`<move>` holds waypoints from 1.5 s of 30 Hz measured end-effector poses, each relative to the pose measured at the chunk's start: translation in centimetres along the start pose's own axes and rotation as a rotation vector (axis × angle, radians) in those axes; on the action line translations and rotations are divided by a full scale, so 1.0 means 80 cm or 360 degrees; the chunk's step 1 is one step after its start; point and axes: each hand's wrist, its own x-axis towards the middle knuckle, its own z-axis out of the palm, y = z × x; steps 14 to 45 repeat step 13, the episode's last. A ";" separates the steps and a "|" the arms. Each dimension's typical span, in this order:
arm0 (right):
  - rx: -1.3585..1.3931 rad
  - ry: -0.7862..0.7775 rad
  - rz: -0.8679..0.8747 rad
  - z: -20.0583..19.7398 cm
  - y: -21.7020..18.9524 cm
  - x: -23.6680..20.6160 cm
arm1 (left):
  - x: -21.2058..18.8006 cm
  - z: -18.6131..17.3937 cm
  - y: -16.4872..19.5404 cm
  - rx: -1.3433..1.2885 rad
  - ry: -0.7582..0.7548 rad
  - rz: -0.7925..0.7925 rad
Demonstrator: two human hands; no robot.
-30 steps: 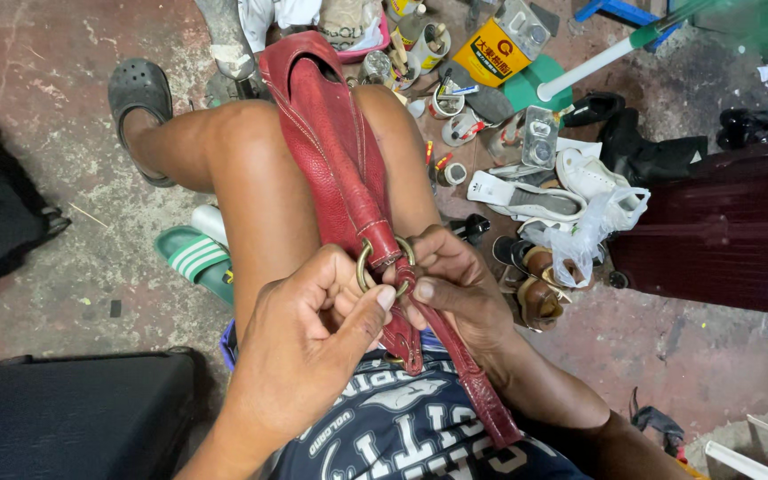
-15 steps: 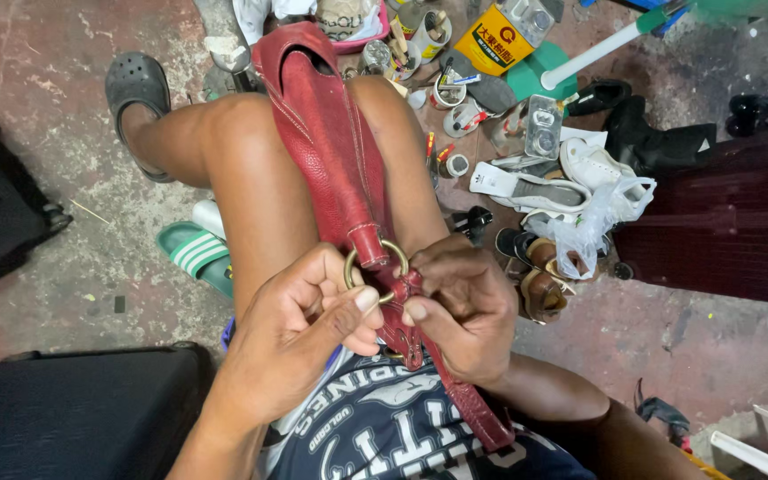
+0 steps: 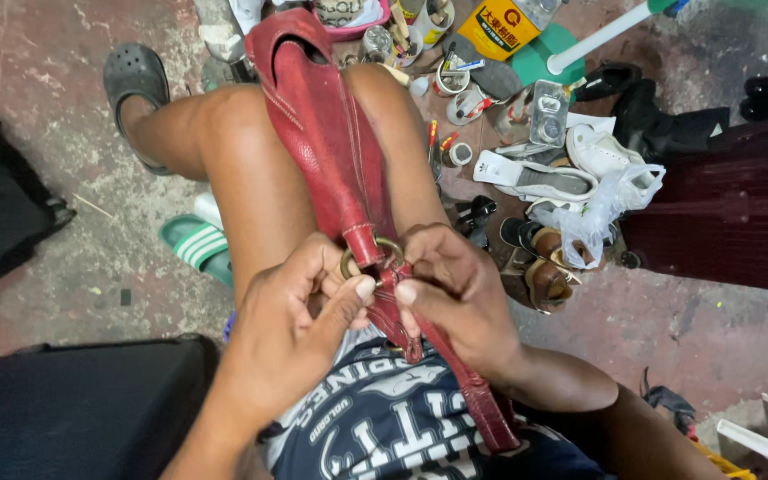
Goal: The person hammers a metal ring onto a red leather handbag, then attaches the bag's strap to the ring. The person uses a hammer and a metal ring to secure the strap to the bag.
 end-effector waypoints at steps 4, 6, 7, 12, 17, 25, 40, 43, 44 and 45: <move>-0.0293 0.0044 -0.0307 0.003 0.011 0.014 | 0.004 -0.002 0.016 0.0171 0.0110 0.0091; 0.0533 -0.0243 0.0296 -0.012 0.002 0.019 | 0.004 -0.008 0.021 0.0041 -0.0030 0.0121; 0.0946 -0.0388 0.0581 -0.017 -0.001 0.023 | 0.007 -0.011 0.023 -0.0015 -0.0105 0.0148; 0.0197 0.0038 0.0036 0.004 0.014 0.018 | 0.001 0.006 0.023 0.0421 0.0297 0.0404; 0.0215 0.0038 -0.0034 0.009 0.017 0.015 | 0.004 0.009 0.021 0.0369 0.0308 0.0429; 0.0215 0.0038 -0.0034 0.009 0.017 0.015 | 0.004 0.009 0.021 0.0369 0.0308 0.0429; 0.0215 0.0038 -0.0034 0.009 0.017 0.015 | 0.004 0.009 0.021 0.0369 0.0308 0.0429; 0.0215 0.0038 -0.0034 0.009 0.017 0.015 | 0.004 0.009 0.021 0.0369 0.0308 0.0429; 0.0215 0.0038 -0.0034 0.009 0.017 0.015 | 0.004 0.009 0.021 0.0369 0.0308 0.0429; 0.0215 0.0038 -0.0034 0.009 0.017 0.015 | 0.004 0.009 0.021 0.0369 0.0308 0.0429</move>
